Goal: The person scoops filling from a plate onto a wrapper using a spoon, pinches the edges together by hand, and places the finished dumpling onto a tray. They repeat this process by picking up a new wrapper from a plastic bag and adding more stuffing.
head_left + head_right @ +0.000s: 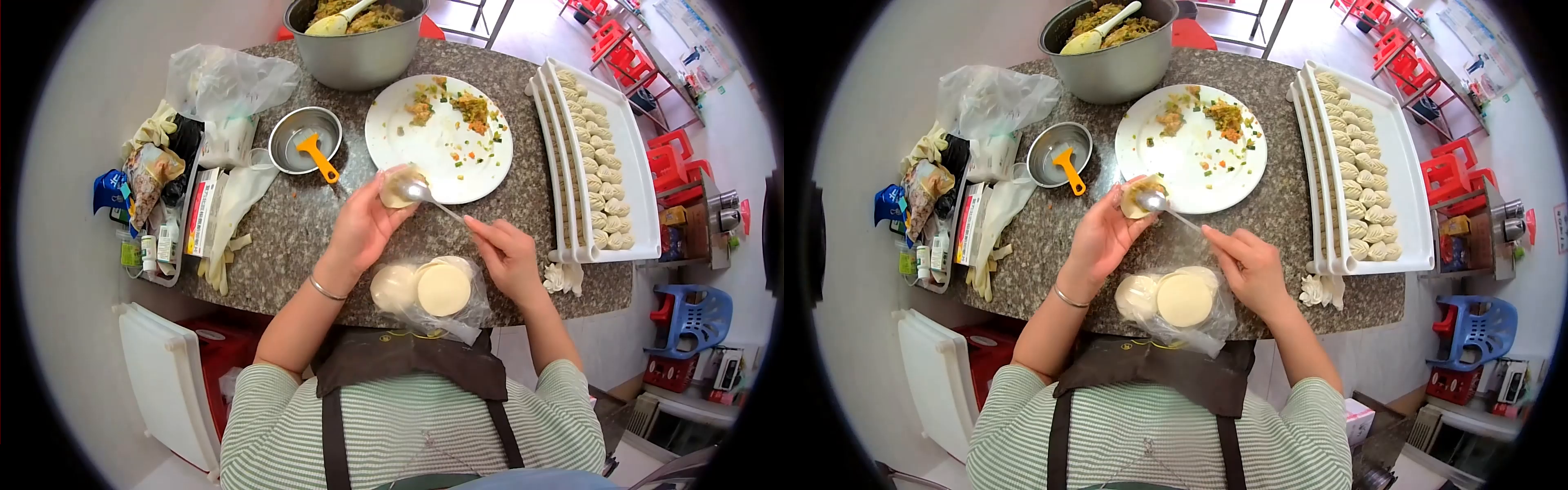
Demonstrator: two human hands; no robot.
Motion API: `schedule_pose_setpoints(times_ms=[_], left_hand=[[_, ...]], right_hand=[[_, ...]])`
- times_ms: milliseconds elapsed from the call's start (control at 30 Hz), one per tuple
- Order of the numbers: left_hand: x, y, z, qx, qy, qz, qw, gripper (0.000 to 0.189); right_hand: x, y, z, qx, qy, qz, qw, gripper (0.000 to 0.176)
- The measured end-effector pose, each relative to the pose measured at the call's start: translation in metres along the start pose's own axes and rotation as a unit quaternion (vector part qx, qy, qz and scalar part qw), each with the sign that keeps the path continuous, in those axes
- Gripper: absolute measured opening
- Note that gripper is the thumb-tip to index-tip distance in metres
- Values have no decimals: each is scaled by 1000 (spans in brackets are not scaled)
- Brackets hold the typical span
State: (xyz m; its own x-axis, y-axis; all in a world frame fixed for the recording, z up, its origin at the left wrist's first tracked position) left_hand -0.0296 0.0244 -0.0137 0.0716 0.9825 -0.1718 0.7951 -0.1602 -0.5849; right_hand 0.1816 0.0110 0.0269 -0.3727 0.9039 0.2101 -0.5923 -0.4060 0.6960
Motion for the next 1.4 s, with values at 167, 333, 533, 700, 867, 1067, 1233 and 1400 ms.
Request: schedule_pose_setpoints(times_ms=[167,333,533,700,867,1067,1233,1400], left_hand=[[8,-5,-8,98,29,-46,994,38],[23,-9,-17,134,31,-89,986,39],[28,0,-42,220,63,-139,963,33],[18,0,-48,303,96,-284,905,29],[17,-1,-40,350,122,-341,864,22],[15,-1,-38,367,132,-345,854,19],[16,3,-35,344,104,-323,876,19],[16,6,-36,336,112,-321,878,18]], right_hand=[[2,-13,4,63,-20,-21,998,31],[22,-58,10,4,-104,-80,991,26],[48,-36,6,-37,-165,47,985,18],[64,-21,-7,307,-118,-64,942,16],[73,-17,-19,355,-103,-52,928,15],[76,-8,-11,355,-90,-52,929,13],[72,-8,-10,297,-116,8,948,14],[74,-25,-22,411,-74,-75,906,13]])
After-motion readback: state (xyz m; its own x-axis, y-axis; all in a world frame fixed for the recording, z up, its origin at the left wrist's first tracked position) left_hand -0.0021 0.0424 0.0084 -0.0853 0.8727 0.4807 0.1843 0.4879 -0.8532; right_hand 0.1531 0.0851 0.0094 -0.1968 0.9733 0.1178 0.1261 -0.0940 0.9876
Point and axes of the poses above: each hand's wrist, its own x-axis towards the middle knuckle, its own z-axis out of the back of the hand, y = z × x, the point moved 5 cm from there along x, towards the middle knuckle, and after that the axes turned 5 degrees about -z, right-handed, at the moved point
